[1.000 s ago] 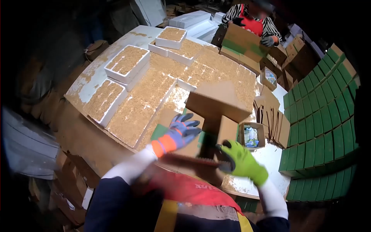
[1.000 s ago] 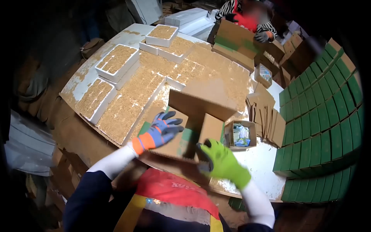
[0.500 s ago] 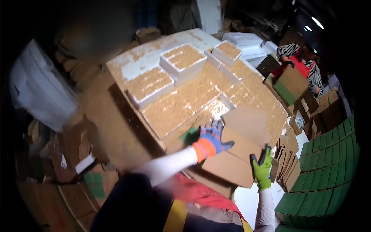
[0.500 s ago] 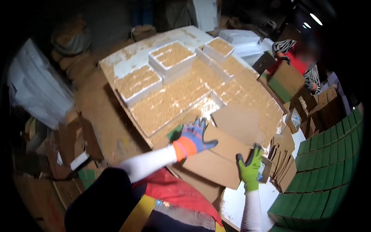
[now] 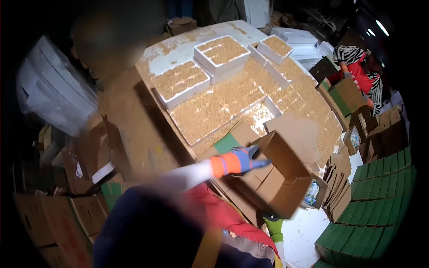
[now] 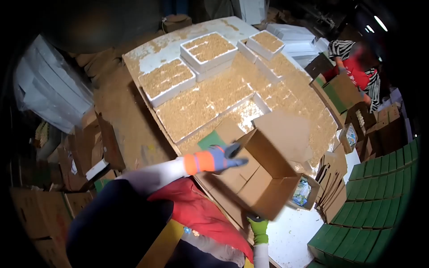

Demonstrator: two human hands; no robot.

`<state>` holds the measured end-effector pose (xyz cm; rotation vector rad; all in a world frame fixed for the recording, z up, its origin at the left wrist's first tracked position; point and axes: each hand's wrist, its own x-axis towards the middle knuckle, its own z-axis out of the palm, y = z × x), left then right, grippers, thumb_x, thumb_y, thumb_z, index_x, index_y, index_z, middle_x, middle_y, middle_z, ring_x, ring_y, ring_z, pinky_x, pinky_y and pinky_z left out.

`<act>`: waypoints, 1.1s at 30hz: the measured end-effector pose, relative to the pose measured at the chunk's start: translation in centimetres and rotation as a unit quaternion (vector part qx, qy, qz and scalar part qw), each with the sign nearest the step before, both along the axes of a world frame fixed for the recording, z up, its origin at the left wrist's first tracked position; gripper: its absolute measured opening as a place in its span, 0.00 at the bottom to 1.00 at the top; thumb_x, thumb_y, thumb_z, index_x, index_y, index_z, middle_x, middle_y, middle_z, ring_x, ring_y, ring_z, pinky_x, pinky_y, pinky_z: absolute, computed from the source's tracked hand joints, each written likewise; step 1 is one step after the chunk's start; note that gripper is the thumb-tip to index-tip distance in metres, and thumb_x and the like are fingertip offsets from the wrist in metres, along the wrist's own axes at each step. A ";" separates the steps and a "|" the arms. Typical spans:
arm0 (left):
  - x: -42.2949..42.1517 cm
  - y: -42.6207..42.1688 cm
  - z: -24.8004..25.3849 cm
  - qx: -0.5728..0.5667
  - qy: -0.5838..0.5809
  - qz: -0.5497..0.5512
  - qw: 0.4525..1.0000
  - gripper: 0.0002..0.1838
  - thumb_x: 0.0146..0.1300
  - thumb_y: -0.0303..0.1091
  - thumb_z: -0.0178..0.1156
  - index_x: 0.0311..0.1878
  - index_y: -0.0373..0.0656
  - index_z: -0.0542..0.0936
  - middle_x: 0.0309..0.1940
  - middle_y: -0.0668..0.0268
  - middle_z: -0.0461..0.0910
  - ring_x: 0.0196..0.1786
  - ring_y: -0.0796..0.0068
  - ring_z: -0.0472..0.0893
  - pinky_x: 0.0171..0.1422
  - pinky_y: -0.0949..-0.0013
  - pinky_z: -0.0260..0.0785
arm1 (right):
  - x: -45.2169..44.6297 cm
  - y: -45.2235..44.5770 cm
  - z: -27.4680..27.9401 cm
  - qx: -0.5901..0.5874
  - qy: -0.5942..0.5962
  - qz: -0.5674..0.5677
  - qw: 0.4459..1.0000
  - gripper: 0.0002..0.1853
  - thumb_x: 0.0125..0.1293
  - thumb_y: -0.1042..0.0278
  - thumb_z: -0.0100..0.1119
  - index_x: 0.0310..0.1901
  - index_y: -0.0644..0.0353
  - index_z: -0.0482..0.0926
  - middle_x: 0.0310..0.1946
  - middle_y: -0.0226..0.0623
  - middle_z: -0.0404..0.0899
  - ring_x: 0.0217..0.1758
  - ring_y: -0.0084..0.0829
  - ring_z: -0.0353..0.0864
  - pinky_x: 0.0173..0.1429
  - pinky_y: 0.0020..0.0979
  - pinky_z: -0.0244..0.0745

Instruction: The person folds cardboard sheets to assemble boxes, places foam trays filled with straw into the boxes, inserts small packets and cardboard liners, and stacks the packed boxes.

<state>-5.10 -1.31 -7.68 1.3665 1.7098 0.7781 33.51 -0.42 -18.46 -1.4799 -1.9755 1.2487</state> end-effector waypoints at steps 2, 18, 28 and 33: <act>1.5 -0.1 -1.1 -0.083 0.206 -0.037 0.974 0.40 0.67 0.56 0.44 0.69 0.28 0.56 0.50 0.45 0.78 0.49 0.48 0.80 0.58 0.57 0.70 | 4.3 4.0 -2.4 0.113 -0.092 0.022 0.989 0.28 0.53 0.68 0.70 0.55 0.66 0.73 0.49 0.43 0.77 0.47 0.37 0.75 0.54 0.38 0.72; 3.9 0.4 -11.3 0.178 -0.063 -0.059 0.980 0.26 0.65 0.50 0.45 0.61 0.46 0.72 0.59 0.58 0.74 0.56 0.55 0.76 0.55 0.55 0.70 | -64.3 15.8 -0.4 0.060 0.029 0.076 0.995 0.16 0.62 0.56 0.64 0.43 0.59 0.79 0.29 0.31 0.79 0.32 0.22 0.73 0.34 0.25 0.68; 0.4 -0.9 -3.6 0.108 -0.079 0.002 0.991 0.23 0.62 0.51 0.53 0.53 0.47 0.76 0.50 0.49 0.77 0.47 0.46 0.77 0.48 0.46 0.70 | -43.5 11.4 1.4 -0.137 -0.106 0.092 0.981 0.12 0.60 0.60 0.67 0.33 0.60 0.80 0.23 0.29 0.77 0.23 0.22 0.74 0.26 0.24 0.69; 0.0 -1.0 -2.5 0.076 -0.025 -0.019 0.997 0.29 0.62 0.51 0.54 0.61 0.42 0.69 0.52 0.46 0.74 0.49 0.43 0.76 0.50 0.46 0.70 | -47.6 10.9 7.8 -0.291 -0.096 0.084 0.948 0.28 0.66 0.43 0.55 0.56 0.59 0.75 0.18 0.22 0.69 0.21 0.18 0.69 0.35 0.22 0.69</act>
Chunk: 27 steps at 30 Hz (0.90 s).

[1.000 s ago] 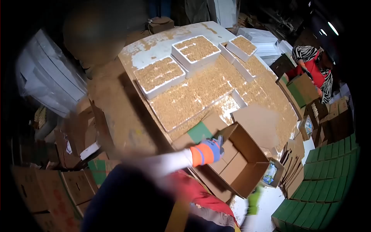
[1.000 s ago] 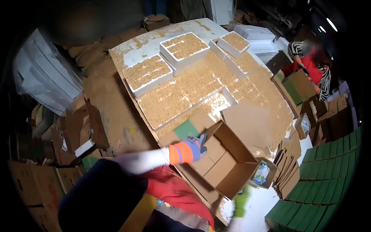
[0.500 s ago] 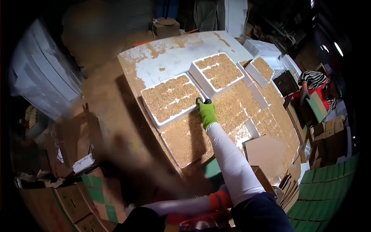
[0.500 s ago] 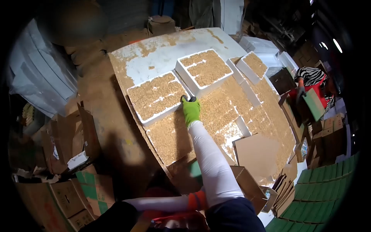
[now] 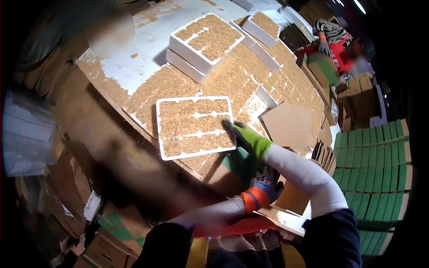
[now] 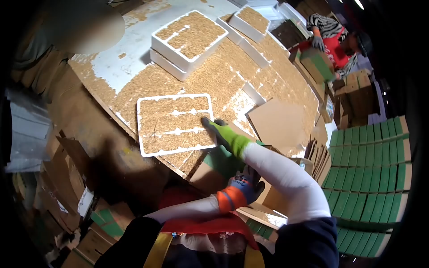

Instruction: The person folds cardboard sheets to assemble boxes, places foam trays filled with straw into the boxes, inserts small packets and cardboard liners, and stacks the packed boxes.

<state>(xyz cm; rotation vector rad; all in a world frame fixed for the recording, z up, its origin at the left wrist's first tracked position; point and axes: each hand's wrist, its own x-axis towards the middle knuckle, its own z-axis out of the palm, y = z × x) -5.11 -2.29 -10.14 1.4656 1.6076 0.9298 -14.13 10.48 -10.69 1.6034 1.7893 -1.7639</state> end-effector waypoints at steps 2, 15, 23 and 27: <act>-0.2 -0.2 0.9 -0.009 0.060 0.038 0.997 0.30 0.62 0.50 0.55 0.63 0.43 0.67 0.54 0.45 0.73 0.49 0.42 0.76 0.51 0.46 0.70 | 0.6 1.7 -4.7 0.240 -0.045 0.295 0.924 0.38 0.63 0.35 0.52 0.65 0.57 0.69 0.25 0.29 0.75 0.30 0.24 0.75 0.54 0.29 0.69; -0.4 -0.5 -2.6 0.029 0.146 0.046 0.988 0.24 0.64 0.47 0.55 0.59 0.42 0.73 0.51 0.42 0.76 0.48 0.46 0.78 0.51 0.53 0.73 | 11.4 -0.4 12.5 0.112 0.199 -0.066 0.971 0.43 0.55 0.40 0.67 0.63 0.66 0.68 0.53 0.41 0.76 0.56 0.29 0.74 0.60 0.28 0.69; -3.4 -0.4 -5.8 0.438 0.240 0.008 0.866 0.31 0.69 0.53 0.46 0.71 0.49 0.60 0.67 0.57 0.65 0.71 0.52 0.59 0.76 0.48 0.44 | 32.1 -7.2 16.6 0.218 0.113 -0.267 0.932 0.33 0.66 0.47 0.60 0.62 0.66 0.68 0.54 0.36 0.76 0.56 0.25 0.73 0.61 0.27 0.67; -3.6 0.3 -5.2 0.020 -0.125 0.009 0.992 0.31 0.72 0.38 0.48 0.74 0.41 0.53 0.59 0.50 0.71 0.59 0.58 0.74 0.64 0.65 0.66 | 36.1 -9.4 13.2 0.227 0.109 -0.334 0.908 0.28 0.65 0.52 0.63 0.60 0.62 0.71 0.46 0.31 0.79 0.44 0.20 0.75 0.51 0.25 0.71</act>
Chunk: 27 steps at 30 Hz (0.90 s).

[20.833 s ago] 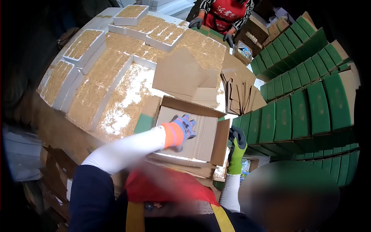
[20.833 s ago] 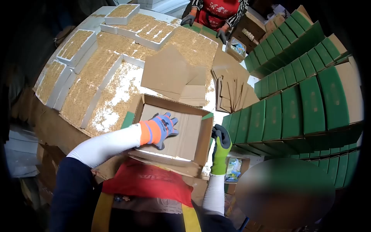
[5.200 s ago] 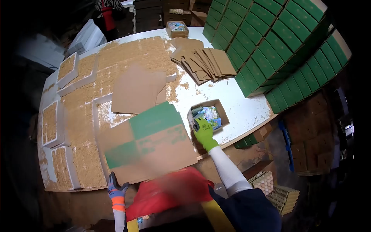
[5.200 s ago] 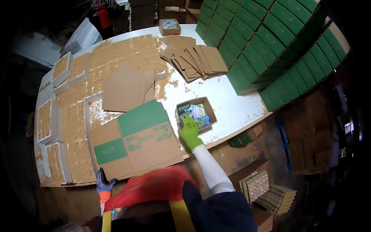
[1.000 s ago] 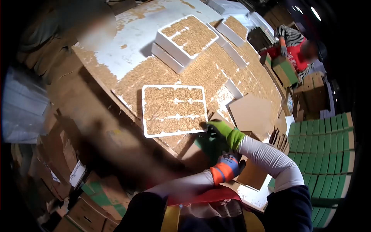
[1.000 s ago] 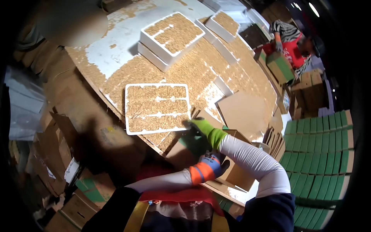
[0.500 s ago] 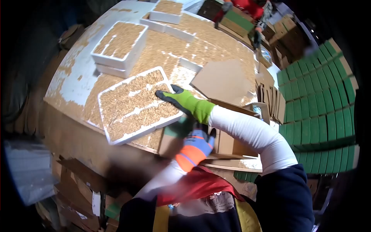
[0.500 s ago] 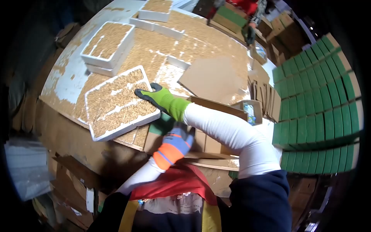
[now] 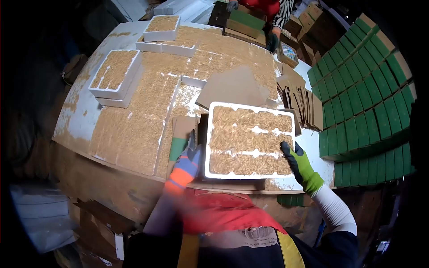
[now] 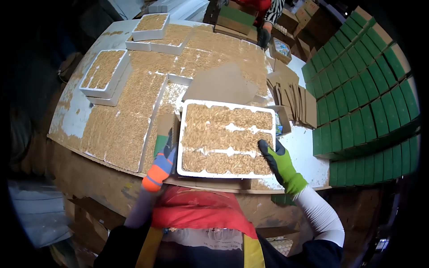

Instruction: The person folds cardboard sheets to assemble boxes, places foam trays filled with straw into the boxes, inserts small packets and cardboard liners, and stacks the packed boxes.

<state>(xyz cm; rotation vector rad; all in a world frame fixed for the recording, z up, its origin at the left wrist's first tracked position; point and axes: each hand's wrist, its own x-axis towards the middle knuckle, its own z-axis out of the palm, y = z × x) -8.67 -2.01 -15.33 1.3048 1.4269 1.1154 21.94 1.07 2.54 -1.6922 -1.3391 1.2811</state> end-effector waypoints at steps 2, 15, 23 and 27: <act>0.2 0.5 0.6 -0.038 0.025 -0.009 0.999 0.30 0.72 0.35 0.47 0.73 0.38 0.52 0.58 0.50 0.73 0.57 0.59 0.75 0.62 0.65 0.67 | 1.3 -0.1 -0.4 -0.052 -0.019 0.024 0.998 0.26 0.64 0.56 0.64 0.59 0.61 0.72 0.38 0.28 0.80 0.35 0.16 0.75 0.40 0.21 0.72; 0.3 -0.3 2.1 -0.052 -0.165 0.016 0.985 0.28 0.72 0.31 0.46 0.73 0.38 0.54 0.60 0.52 0.72 0.59 0.61 0.74 0.63 0.67 0.66 | -1.7 0.7 0.7 -0.085 -0.184 0.042 0.978 0.27 0.61 0.50 0.65 0.55 0.62 0.76 0.37 0.39 0.84 0.35 0.24 0.81 0.42 0.30 0.75; -8.2 9.2 5.3 -0.257 -0.203 -0.187 0.926 0.24 0.67 0.39 0.56 0.65 0.43 0.69 0.44 0.62 0.81 0.39 0.70 0.81 0.41 0.67 0.75 | -0.4 1.7 -3.4 -0.062 -0.341 0.093 0.934 0.31 0.61 0.38 0.59 0.54 0.56 0.74 0.34 0.43 0.82 0.36 0.44 0.81 0.44 0.41 0.74; -7.3 22.0 -2.9 0.036 0.072 -0.062 0.995 0.32 0.59 0.46 0.64 0.63 0.39 0.70 0.52 0.56 0.79 0.56 0.60 0.77 0.55 0.65 0.70 | -0.8 3.2 -8.0 0.005 -0.496 0.212 0.842 0.28 0.61 0.39 0.57 0.45 0.60 0.77 0.32 0.45 0.81 0.38 0.46 0.81 0.44 0.44 0.75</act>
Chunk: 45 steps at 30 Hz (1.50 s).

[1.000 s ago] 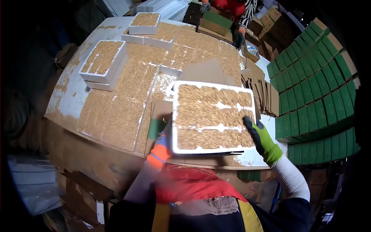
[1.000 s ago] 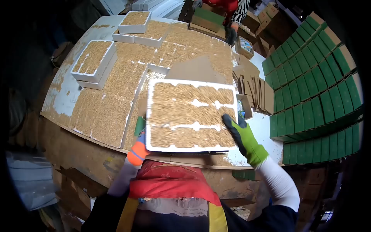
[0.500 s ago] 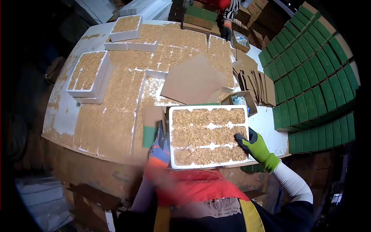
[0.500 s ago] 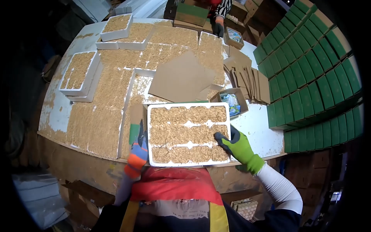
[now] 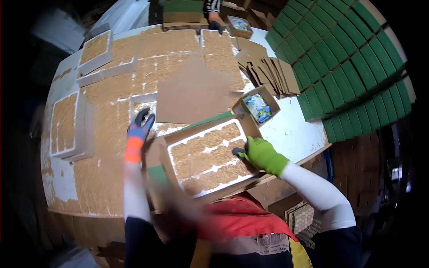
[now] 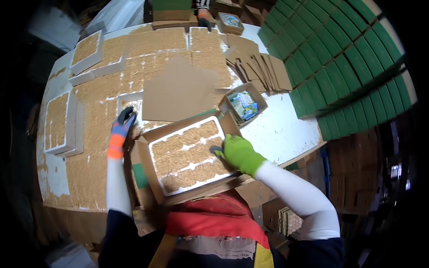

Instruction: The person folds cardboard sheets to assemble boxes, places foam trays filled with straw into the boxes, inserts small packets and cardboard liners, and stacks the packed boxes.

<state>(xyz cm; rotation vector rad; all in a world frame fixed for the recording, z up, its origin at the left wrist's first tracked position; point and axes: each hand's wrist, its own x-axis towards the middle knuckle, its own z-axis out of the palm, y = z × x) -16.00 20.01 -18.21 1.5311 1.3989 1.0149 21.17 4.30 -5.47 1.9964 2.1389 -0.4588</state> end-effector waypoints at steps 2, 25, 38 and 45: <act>2.6 6.5 -3.6 0.105 0.155 0.040 0.981 0.40 0.54 0.49 0.68 0.66 0.39 0.66 0.59 0.49 0.73 0.62 0.51 0.72 0.63 0.60 0.66 | -1.4 2.3 0.3 -0.098 -0.077 0.044 0.991 0.19 0.61 0.47 0.58 0.42 0.53 0.82 0.33 0.44 0.83 0.39 0.45 0.83 0.45 0.44 0.76; 0.4 -3.8 9.1 0.105 -0.140 0.210 0.962 0.12 0.66 0.38 0.59 0.48 0.41 0.78 0.32 0.74 0.78 0.30 0.84 0.73 0.32 0.77 0.64 | 17.3 16.4 -15.8 0.251 0.052 -0.251 0.934 0.13 0.56 0.57 0.58 0.36 0.56 0.83 0.40 0.43 0.82 0.44 0.45 0.79 0.48 0.42 0.73; 8.7 -17.5 15.7 0.087 0.080 0.013 0.993 0.33 0.56 0.31 0.66 0.66 0.39 0.69 0.56 0.57 0.74 0.61 0.64 0.73 0.67 0.64 0.63 | 3.7 0.6 -3.1 0.294 0.248 0.141 0.912 0.24 0.46 0.64 0.67 0.48 0.61 0.78 0.51 0.43 0.74 0.59 0.46 0.68 0.62 0.45 0.62; 10.9 -15.7 5.8 0.096 0.539 -0.063 0.834 0.23 0.64 0.33 0.53 0.63 0.40 0.71 0.47 0.50 0.78 0.50 0.52 0.78 0.51 0.60 0.72 | 2.4 -0.9 7.3 0.364 0.413 0.139 0.823 0.16 0.52 0.71 0.63 0.45 0.57 0.79 0.45 0.42 0.77 0.49 0.44 0.76 0.55 0.42 0.70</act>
